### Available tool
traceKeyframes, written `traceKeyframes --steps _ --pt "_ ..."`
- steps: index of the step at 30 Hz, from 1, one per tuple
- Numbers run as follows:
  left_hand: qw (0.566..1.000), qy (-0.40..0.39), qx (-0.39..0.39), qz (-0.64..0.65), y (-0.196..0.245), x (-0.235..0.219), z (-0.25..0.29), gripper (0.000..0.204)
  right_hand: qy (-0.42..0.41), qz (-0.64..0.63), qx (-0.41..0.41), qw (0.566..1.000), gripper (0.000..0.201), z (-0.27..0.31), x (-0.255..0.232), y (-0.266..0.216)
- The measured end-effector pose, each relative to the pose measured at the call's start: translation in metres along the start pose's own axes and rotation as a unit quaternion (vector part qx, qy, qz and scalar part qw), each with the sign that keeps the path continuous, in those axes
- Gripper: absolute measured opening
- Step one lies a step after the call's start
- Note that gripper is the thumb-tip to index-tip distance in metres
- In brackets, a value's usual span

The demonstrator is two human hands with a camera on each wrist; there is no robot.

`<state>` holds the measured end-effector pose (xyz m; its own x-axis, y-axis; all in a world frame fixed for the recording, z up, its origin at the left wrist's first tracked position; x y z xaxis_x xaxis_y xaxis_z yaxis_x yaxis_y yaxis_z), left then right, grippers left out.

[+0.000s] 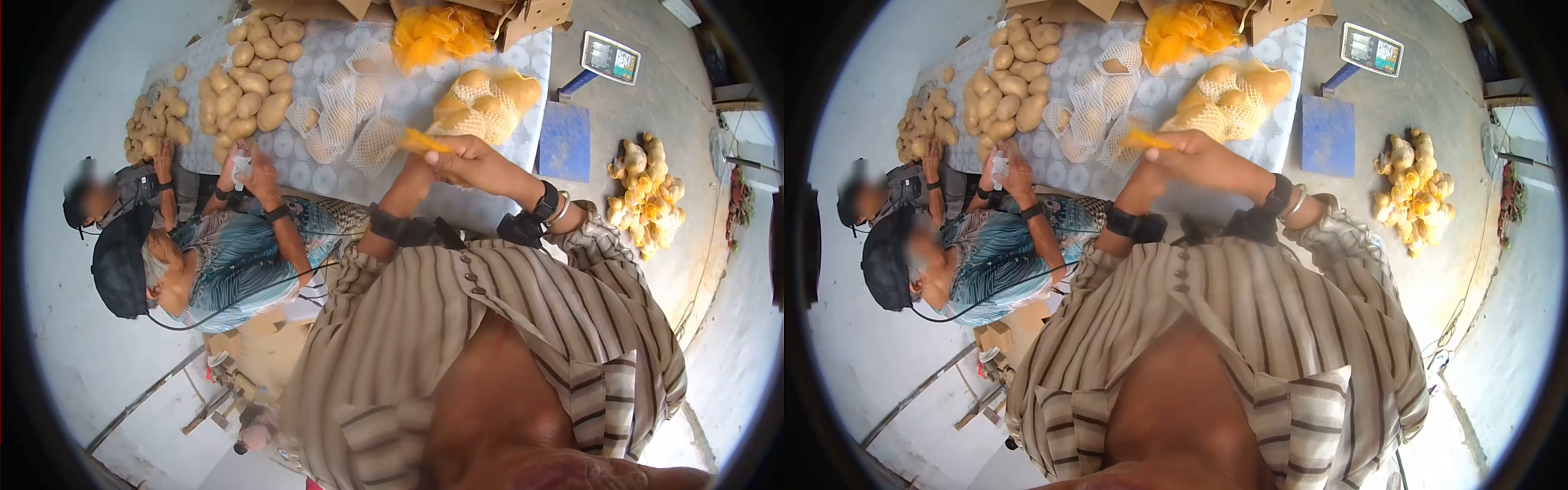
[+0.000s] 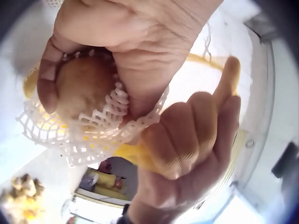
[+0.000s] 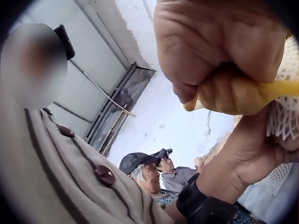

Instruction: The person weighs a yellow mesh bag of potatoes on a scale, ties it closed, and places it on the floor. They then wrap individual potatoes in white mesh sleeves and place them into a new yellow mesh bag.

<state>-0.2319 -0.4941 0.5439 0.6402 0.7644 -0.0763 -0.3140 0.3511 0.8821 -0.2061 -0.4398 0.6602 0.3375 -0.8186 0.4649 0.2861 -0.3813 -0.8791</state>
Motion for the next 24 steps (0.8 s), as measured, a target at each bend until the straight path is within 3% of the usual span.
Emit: traceKeyframes --steps 1,2,3,6,7,9,11,13,14,15,16,18,19,24 --pt "1.000 0.000 0.000 -0.001 -0.005 -0.001 -0.004 0.029 0.005 -0.027 0.014 1.000 0.037 -0.002 -0.007 0.005" --pt "0.983 -0.019 -0.002 0.185 -0.010 0.002 -0.009 0.034 0.010 -0.054 0.028 0.998 0.037 -0.001 -0.011 0.007" --pt "0.930 -0.037 -0.004 0.365 -0.013 0.004 -0.014 0.039 0.011 -0.055 0.028 0.998 0.037 0.001 -0.012 0.007" --pt "0.912 -0.027 -0.007 0.409 -0.013 0.005 -0.023 0.044 0.044 -0.002 0.018 0.999 0.036 0.010 -0.021 0.004" --pt "0.912 -0.025 -0.007 0.410 -0.011 0.006 -0.024 0.044 0.069 -0.050 0.043 0.995 0.035 0.014 -0.031 0.015" --pt "0.892 0.053 -0.057 0.445 -0.010 -0.002 -0.020 0.041 0.094 -0.098 0.068 0.988 0.035 0.020 -0.049 0.037" --pt "0.880 0.044 -0.042 0.472 -0.017 -0.001 -0.028 0.035 0.144 -0.194 0.066 0.968 0.036 0.026 -0.075 0.060" --pt "0.865 0.039 -0.024 0.500 -0.030 -0.002 -0.031 0.031 0.122 -0.227 0.085 0.963 0.036 0.033 -0.079 0.076" --pt "0.986 0.071 0.068 0.135 -0.014 -0.014 -0.026 0.033 0.102 -0.260 0.104 0.955 0.037 0.034 -0.070 0.076" --pt "0.952 0.091 0.148 -0.251 0.003 -0.009 -0.019 0.037 0.102 -0.261 0.105 0.954 0.037 0.033 -0.064 0.073" --pt "0.953 0.091 0.147 -0.251 0.001 -0.004 -0.021 0.037 0.106 -0.302 0.095 0.943 0.037 0.034 -0.059 0.067" --pt "0.984 0.129 0.021 -0.125 -0.008 0.005 -0.031 0.045 0.108 -0.342 0.085 0.930 0.037 0.029 -0.054 0.057" --pt "0.931 0.116 0.230 -0.257 -0.043 0.019 -0.073 0.049 0.110 -0.333 0.074 0.933 0.038 0.023 -0.058 0.053" --pt "0.903 0.123 0.196 -0.361 -0.028 0.024 -0.055 0.045 0.137 -0.287 0.101 0.943 0.031 0.025 -0.061 0.059"
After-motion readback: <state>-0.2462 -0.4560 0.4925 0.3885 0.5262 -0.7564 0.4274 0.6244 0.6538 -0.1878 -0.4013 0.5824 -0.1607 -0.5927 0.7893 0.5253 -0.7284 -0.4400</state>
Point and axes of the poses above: each hand's wrist, its own z-axis away from the middle knuckle, its own x-axis out of the palm, y = z × x, the point moved 10 cm from there along -z, towards the middle knuckle, and after that the axes turned 14 degrees about -z, right-handed, at the moved point
